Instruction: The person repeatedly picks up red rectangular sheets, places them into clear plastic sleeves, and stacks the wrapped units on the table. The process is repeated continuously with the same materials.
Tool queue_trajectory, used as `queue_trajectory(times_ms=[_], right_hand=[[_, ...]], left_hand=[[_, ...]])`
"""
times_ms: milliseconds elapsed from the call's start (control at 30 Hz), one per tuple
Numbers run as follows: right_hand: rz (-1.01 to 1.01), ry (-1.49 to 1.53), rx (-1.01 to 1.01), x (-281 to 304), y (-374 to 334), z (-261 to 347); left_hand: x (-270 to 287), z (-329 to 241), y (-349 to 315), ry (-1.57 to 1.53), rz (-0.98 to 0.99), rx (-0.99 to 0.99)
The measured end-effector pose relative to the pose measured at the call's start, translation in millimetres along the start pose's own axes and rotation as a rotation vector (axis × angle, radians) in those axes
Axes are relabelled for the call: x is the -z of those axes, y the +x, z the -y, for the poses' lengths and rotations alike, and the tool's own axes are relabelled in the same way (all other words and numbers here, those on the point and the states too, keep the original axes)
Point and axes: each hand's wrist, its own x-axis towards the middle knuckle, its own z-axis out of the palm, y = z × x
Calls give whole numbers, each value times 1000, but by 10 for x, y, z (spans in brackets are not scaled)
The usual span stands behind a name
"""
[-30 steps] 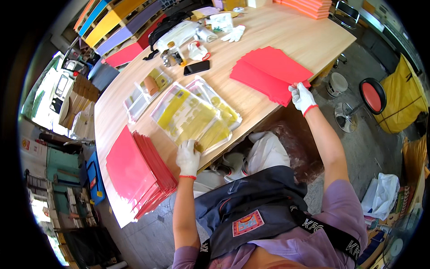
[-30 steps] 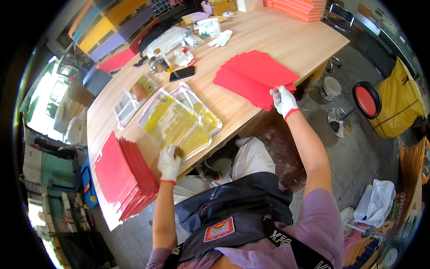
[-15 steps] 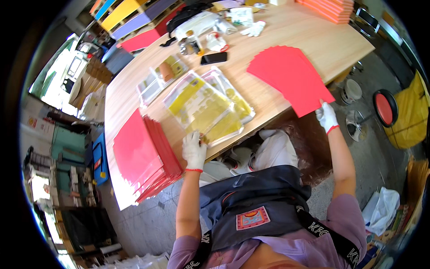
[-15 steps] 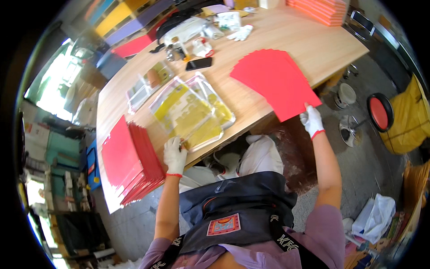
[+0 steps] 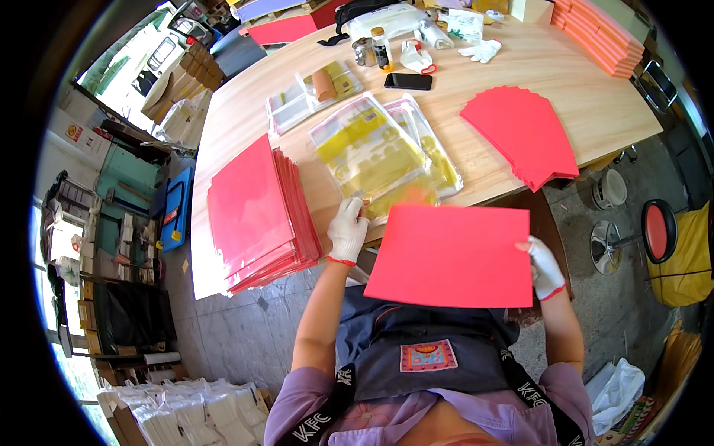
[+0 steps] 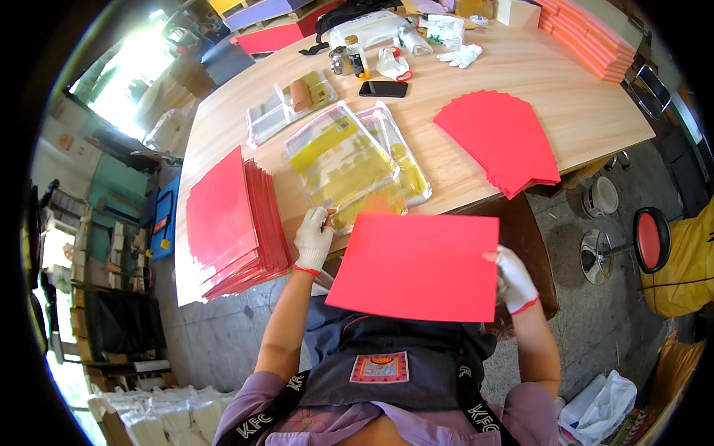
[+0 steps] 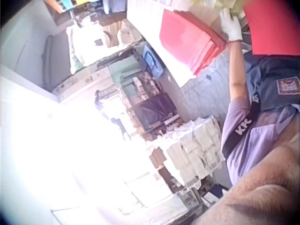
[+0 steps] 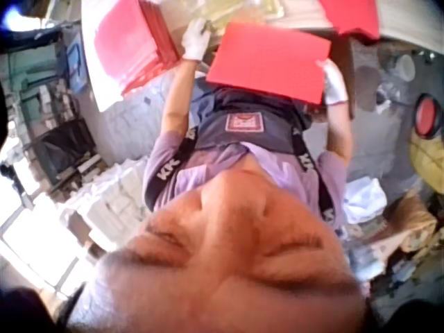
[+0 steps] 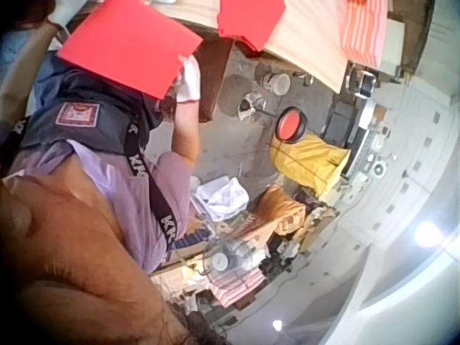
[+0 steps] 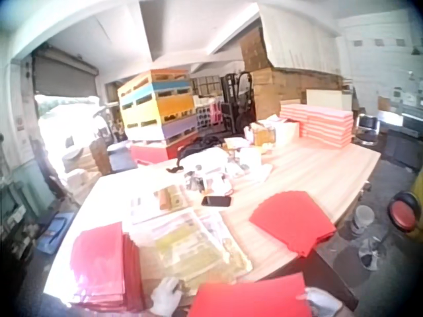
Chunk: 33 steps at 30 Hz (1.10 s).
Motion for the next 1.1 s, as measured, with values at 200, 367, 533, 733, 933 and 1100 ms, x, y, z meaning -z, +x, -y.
queue_trajectory(times_ms=[200, 367, 533, 733, 933, 1100], right_hand=[[-7, 241, 125, 19, 115, -480], [26, 383, 143, 33, 200, -618], [-107, 339, 246, -165, 191, -651], [-120, 322, 289, -462, 142, -754], [-142, 208, 314, -562, -28, -740], [-89, 115, 222, -722, -160, -531]], left_hand=[[-40, 112, -31, -18, -17, -135], [59, 97, 7, -204, 42, -226], [223, -71, -7, -122, 200, -173], [-24, -30, -240, -220, -55, -233], [-694, -511, -450, -1366, -500, 398], [-1392, 44, -669, -2151, 203, 938]])
